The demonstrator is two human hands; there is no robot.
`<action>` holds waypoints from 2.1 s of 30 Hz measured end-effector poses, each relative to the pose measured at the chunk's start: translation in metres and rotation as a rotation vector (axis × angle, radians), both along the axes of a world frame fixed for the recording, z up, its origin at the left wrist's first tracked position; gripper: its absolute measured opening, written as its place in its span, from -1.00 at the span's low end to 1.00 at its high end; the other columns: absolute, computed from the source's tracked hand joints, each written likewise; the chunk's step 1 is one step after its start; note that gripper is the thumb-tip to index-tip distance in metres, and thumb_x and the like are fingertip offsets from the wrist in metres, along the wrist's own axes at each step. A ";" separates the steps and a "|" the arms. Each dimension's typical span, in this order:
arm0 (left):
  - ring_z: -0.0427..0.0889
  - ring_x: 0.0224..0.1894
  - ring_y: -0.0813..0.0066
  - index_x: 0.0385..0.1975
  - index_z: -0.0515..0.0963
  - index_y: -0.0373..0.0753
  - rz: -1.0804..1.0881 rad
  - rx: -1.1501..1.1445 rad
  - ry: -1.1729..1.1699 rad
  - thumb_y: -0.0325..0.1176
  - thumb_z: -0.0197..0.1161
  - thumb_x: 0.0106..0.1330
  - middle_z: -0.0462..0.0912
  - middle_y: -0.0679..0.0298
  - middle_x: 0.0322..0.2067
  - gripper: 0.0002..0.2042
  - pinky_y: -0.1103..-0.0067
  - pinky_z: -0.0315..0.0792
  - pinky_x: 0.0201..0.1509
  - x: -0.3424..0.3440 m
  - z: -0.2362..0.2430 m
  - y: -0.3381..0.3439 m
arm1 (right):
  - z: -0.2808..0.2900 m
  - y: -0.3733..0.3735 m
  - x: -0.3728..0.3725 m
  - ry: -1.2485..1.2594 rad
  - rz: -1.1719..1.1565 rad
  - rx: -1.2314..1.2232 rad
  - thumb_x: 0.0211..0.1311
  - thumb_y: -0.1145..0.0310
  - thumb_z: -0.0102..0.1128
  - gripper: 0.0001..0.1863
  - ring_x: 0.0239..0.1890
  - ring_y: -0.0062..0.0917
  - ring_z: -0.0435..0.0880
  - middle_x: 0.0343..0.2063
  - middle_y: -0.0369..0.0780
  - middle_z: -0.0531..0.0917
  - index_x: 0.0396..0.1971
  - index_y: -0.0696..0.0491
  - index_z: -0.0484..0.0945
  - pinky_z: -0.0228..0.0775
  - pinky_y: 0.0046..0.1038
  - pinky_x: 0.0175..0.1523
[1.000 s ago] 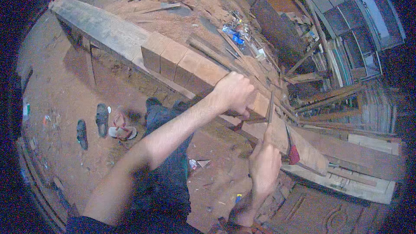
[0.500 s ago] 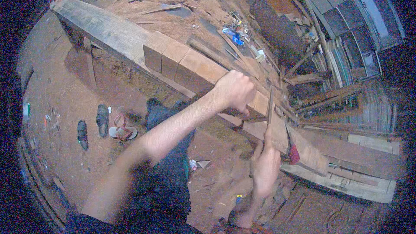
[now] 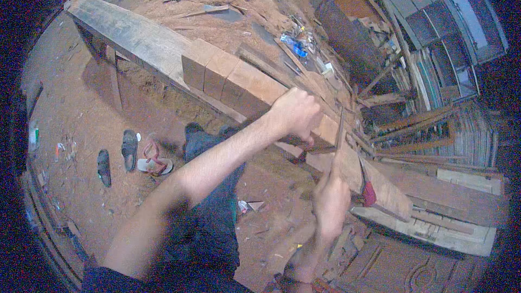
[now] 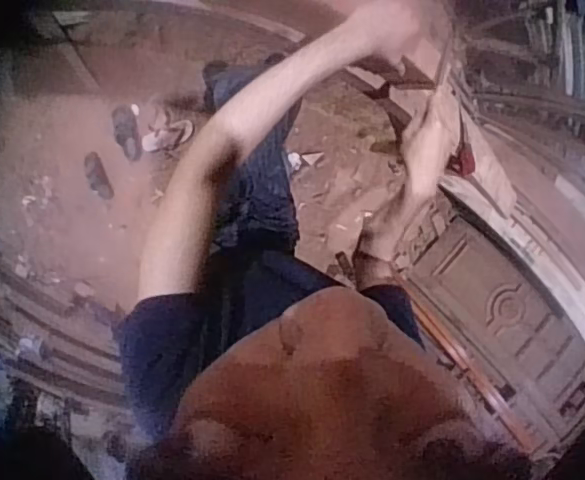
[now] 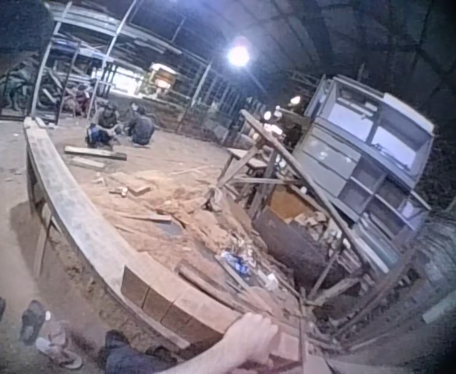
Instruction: The person saws through a wooden beam using a hand saw, holding the beam steady with their other hand and eventually using a cloth to wipe the cut area.
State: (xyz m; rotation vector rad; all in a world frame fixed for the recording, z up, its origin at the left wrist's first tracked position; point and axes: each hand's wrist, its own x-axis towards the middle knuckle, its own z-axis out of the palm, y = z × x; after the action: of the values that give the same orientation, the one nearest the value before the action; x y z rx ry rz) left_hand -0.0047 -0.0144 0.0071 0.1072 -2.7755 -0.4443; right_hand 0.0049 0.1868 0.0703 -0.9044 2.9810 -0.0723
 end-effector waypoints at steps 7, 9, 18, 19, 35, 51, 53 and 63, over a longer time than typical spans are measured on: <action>0.77 -0.21 0.25 -0.38 0.73 -0.26 -0.025 -0.023 -0.147 0.35 0.54 -0.24 0.77 0.16 -0.33 -0.30 0.40 0.59 -0.10 0.003 0.016 -0.001 | -0.015 0.008 -0.013 0.064 0.037 -0.025 0.34 0.45 0.08 -0.41 -0.16 0.15 0.65 -0.20 0.26 0.62 0.38 0.04 0.31 0.47 0.08 -0.07; 0.77 -0.22 0.24 -0.42 0.73 -0.26 0.007 -0.016 -0.083 0.37 0.52 -0.23 0.77 0.16 -0.36 -0.30 0.40 0.59 -0.11 0.003 0.010 0.003 | -0.001 0.024 -0.006 0.048 0.096 -0.020 0.34 0.45 0.08 -0.36 -0.20 0.15 0.67 -0.26 0.23 0.65 0.43 0.05 0.22 0.48 0.07 -0.10; 0.76 -0.28 0.08 -0.48 0.70 -0.31 0.013 0.023 0.030 0.29 0.53 -0.21 0.75 0.04 -0.43 -0.35 0.32 0.62 -0.13 -0.003 -0.001 0.004 | 0.018 0.011 0.004 -0.049 -0.036 -0.042 0.44 0.42 0.05 -0.55 0.11 0.09 0.55 -0.01 0.22 0.59 0.29 0.18 0.40 0.45 -0.08 0.12; 0.76 -0.29 0.08 -0.48 0.70 -0.31 0.015 0.025 0.041 0.29 0.53 -0.21 0.75 0.04 -0.43 -0.35 0.32 0.62 -0.13 -0.002 -0.002 0.002 | 0.008 0.013 -0.004 -0.008 0.098 -0.168 0.42 0.44 0.06 -0.55 0.13 0.07 0.55 0.02 0.21 0.58 0.27 0.19 0.41 0.44 -0.12 0.14; 0.77 -0.19 0.25 -0.38 0.73 -0.26 0.044 -0.006 -0.055 0.31 0.53 -0.17 0.77 0.16 -0.33 -0.34 0.41 0.60 -0.09 0.004 0.007 0.004 | -0.002 0.003 -0.008 -0.042 -0.033 -0.022 0.39 0.51 0.05 -0.52 0.11 0.10 0.53 0.01 0.24 0.55 0.30 0.18 0.37 0.44 -0.07 0.12; 0.77 -0.30 0.11 -0.48 0.71 -0.29 0.003 0.038 0.057 0.26 0.54 -0.19 0.76 0.06 -0.42 -0.37 0.31 0.63 -0.17 -0.003 -0.002 0.004 | 0.004 0.012 0.009 0.044 0.032 0.190 0.41 0.36 0.05 -0.32 -0.31 0.10 0.70 -0.40 0.17 0.68 0.49 0.04 0.08 0.53 0.06 -0.19; 0.77 -0.30 0.12 -0.47 0.71 -0.30 -0.004 0.050 0.004 0.25 0.55 -0.19 0.76 0.06 -0.42 -0.38 0.31 0.63 -0.16 -0.001 0.006 0.003 | -0.006 0.005 0.004 0.070 0.011 0.185 0.41 0.37 0.04 -0.32 -0.31 0.10 0.71 -0.40 0.17 0.67 0.48 0.04 0.09 0.53 0.07 -0.18; 0.77 -0.29 0.10 -0.50 0.71 -0.30 -0.008 0.029 0.040 0.26 0.55 -0.20 0.75 0.06 -0.43 -0.38 0.32 0.63 -0.15 0.001 0.000 0.001 | -0.013 -0.001 0.005 0.032 0.004 -0.014 0.41 0.45 0.02 -0.38 -0.22 0.17 0.65 -0.34 0.27 0.62 0.44 0.14 0.16 0.46 0.08 -0.14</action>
State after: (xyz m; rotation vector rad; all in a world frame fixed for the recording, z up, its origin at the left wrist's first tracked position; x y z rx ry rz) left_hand -0.0042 -0.0134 0.0073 0.0930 -2.7322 -0.4842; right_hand 0.0099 0.1857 0.0569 -0.9223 3.0112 -0.0804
